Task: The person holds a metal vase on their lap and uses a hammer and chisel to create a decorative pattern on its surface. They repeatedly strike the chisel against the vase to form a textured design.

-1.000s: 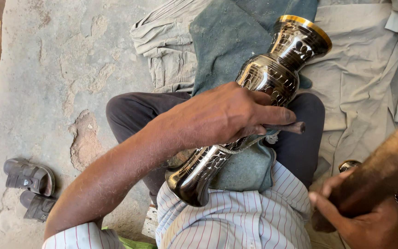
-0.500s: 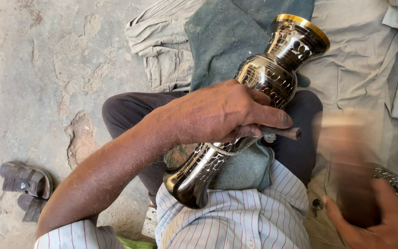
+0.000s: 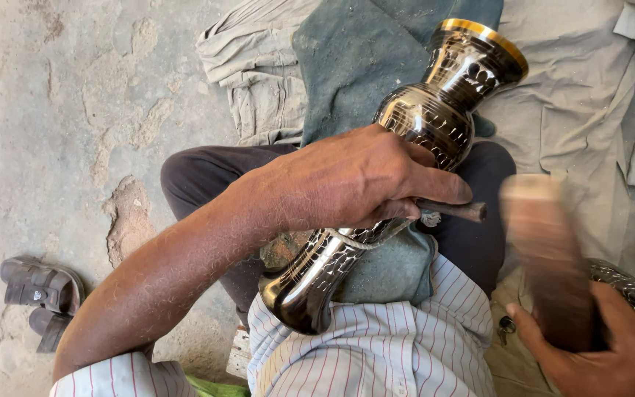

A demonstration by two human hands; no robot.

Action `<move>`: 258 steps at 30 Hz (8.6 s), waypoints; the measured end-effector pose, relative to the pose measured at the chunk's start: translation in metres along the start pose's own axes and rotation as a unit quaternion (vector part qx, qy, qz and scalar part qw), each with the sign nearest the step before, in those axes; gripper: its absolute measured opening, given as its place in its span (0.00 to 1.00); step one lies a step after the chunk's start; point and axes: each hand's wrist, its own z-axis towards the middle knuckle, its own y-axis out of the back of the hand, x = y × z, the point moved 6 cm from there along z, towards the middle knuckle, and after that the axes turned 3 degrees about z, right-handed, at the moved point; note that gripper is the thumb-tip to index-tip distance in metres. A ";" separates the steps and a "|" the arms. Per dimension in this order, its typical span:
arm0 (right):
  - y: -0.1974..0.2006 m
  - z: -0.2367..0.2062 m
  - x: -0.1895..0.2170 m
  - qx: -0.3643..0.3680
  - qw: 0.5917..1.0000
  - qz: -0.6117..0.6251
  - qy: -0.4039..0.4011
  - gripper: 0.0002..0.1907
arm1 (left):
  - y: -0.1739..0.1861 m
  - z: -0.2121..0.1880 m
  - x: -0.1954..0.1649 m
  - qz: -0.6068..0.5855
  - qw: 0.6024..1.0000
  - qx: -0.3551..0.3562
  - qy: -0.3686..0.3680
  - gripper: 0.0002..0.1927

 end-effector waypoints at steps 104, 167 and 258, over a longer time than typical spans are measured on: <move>0.059 0.088 0.054 0.034 0.985 -0.131 0.103 0.27 | -0.023 -0.062 -0.018 0.017 0.927 -0.334 0.166 0.15; 0.036 0.093 -0.072 -0.033 0.994 -0.100 -0.011 0.12 | -0.018 -0.060 -0.019 0.015 0.936 -0.306 0.172 0.15; 0.054 0.079 0.016 -0.027 0.997 -0.054 0.045 0.15 | -0.029 -0.065 -0.021 0.034 0.939 -0.295 0.171 0.16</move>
